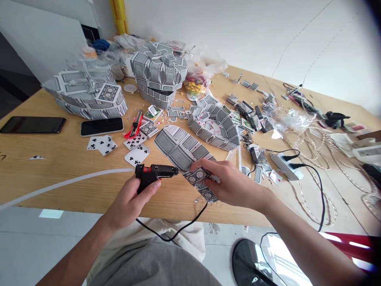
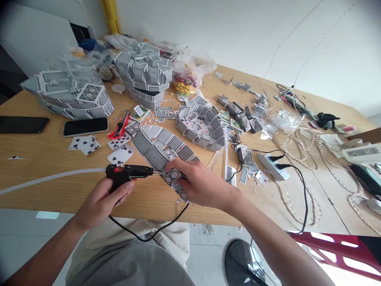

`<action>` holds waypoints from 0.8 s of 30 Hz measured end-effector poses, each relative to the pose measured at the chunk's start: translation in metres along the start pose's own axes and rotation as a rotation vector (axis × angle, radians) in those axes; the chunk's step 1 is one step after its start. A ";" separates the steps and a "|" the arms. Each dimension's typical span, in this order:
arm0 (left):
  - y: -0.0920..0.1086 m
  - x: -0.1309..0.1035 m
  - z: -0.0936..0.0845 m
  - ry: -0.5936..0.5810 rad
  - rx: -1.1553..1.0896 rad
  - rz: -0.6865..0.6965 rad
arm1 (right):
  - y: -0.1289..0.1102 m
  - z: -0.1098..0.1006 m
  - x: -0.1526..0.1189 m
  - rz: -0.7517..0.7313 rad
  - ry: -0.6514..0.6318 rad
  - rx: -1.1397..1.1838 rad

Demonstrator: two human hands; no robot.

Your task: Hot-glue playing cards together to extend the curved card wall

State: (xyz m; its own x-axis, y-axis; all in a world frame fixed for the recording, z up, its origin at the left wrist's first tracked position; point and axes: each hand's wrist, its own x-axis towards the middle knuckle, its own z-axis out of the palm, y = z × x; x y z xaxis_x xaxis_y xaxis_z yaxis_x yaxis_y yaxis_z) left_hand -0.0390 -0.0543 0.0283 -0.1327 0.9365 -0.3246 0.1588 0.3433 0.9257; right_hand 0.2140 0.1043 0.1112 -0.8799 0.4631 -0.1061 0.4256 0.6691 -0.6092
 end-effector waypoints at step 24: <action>0.006 -0.002 -0.010 0.032 0.100 0.011 | 0.004 0.003 0.001 0.005 -0.027 -0.016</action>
State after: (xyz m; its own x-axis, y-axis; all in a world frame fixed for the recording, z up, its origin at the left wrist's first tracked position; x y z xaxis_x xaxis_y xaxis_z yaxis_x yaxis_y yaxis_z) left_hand -0.0475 -0.0544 0.0366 -0.1612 0.9380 -0.3068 0.2575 0.3400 0.9045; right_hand 0.2140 0.1055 0.1067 -0.8831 0.4507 -0.1301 0.4329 0.6761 -0.5962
